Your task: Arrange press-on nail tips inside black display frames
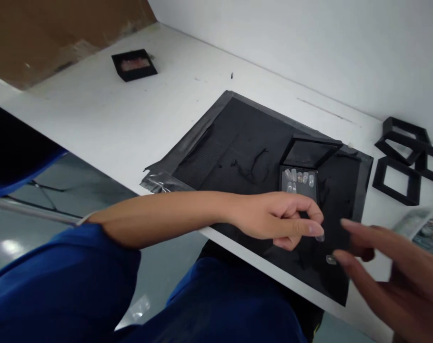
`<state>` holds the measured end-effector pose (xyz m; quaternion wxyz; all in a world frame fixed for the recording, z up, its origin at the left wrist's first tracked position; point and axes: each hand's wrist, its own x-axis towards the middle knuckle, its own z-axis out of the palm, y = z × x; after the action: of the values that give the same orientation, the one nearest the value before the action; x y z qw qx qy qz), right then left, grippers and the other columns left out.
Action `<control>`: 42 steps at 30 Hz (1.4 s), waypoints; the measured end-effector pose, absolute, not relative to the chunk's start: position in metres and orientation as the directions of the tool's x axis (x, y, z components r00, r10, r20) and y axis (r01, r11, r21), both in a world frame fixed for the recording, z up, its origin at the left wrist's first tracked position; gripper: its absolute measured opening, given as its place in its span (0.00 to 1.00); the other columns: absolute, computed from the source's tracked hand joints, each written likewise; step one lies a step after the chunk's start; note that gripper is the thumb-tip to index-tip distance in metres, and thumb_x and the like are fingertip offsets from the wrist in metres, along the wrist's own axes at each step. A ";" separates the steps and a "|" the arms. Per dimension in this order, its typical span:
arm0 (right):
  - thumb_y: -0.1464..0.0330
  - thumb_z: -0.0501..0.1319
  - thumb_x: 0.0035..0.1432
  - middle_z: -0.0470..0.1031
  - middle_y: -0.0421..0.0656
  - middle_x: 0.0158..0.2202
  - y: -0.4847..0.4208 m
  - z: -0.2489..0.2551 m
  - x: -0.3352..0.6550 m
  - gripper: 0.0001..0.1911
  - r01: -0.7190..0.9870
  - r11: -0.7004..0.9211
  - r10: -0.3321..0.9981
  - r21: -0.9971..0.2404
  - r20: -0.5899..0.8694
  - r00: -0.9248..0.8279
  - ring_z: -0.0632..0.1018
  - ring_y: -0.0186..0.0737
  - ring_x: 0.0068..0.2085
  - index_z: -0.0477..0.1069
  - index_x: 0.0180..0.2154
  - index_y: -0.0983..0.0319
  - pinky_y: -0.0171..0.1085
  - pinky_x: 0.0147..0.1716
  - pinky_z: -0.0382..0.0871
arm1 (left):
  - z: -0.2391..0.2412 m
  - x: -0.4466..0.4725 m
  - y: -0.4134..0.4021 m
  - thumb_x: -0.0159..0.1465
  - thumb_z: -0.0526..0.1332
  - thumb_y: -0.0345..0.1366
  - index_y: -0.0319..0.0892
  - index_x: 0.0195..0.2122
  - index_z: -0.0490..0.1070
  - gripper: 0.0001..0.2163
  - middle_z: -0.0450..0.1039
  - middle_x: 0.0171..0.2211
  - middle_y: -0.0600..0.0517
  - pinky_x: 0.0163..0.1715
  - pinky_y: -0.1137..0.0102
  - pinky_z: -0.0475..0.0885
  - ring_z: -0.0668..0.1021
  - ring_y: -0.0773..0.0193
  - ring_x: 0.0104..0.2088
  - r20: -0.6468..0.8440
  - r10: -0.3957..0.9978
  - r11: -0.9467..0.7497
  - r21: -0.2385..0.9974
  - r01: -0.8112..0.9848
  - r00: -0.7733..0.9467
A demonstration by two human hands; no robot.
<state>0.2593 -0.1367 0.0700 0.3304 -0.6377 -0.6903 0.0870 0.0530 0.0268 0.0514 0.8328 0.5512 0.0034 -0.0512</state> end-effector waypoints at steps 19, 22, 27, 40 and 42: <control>0.75 0.69 0.54 0.73 0.38 0.29 -0.117 0.048 0.235 0.23 0.617 0.279 0.945 -0.736 0.323 -0.042 0.75 0.35 0.27 0.75 0.52 0.55 0.35 0.23 0.70 | 0.036 0.059 0.022 0.72 0.56 0.34 0.40 0.39 0.64 0.04 0.63 0.17 0.64 0.18 0.81 0.61 0.65 0.78 0.17 -0.106 -0.081 0.614 0.778 0.134 0.991; 0.74 0.70 0.53 0.74 0.40 0.33 -0.114 0.051 0.233 0.24 0.620 0.257 0.946 -0.741 0.325 -0.003 0.75 0.37 0.29 0.75 0.51 0.53 0.37 0.25 0.73 | 0.035 0.058 0.024 0.71 0.57 0.37 0.40 0.41 0.66 0.06 0.65 0.18 0.63 0.17 0.81 0.60 0.66 0.77 0.17 -0.127 -0.036 0.592 0.796 0.123 0.991; 0.73 0.70 0.53 0.77 0.41 0.37 -0.113 0.057 0.231 0.22 0.657 0.210 0.943 -0.724 0.328 0.060 0.76 0.38 0.31 0.76 0.50 0.51 0.38 0.25 0.73 | 0.036 0.054 0.026 0.64 0.66 0.44 0.39 0.42 0.71 0.14 0.62 0.14 0.63 0.18 0.80 0.58 0.64 0.77 0.16 -0.159 0.037 0.499 0.858 0.119 0.987; 0.74 0.72 0.51 0.77 0.40 0.37 -0.118 0.055 0.222 0.23 0.671 0.166 0.913 -0.723 0.370 0.173 0.75 0.41 0.31 0.77 0.49 0.50 0.43 0.27 0.69 | 0.043 0.054 0.023 0.58 0.71 0.50 0.38 0.38 0.78 0.18 0.62 0.13 0.62 0.15 0.78 0.54 0.62 0.77 0.14 -0.260 0.222 0.437 0.888 0.142 0.940; 0.74 0.71 0.53 0.75 0.40 0.35 -0.118 0.054 0.224 0.23 0.640 0.104 0.904 -0.762 0.341 0.258 0.73 0.40 0.31 0.78 0.49 0.49 0.42 0.28 0.68 | 0.045 0.053 0.025 0.61 0.68 0.50 0.38 0.36 0.78 0.17 0.62 0.13 0.61 0.16 0.77 0.55 0.62 0.77 0.15 -0.206 0.322 0.333 0.938 0.093 0.924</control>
<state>0.2242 -0.1180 0.0539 0.4503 -0.6528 -0.5912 0.1468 0.0529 0.0252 0.0451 0.7961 0.5729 0.1811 0.0719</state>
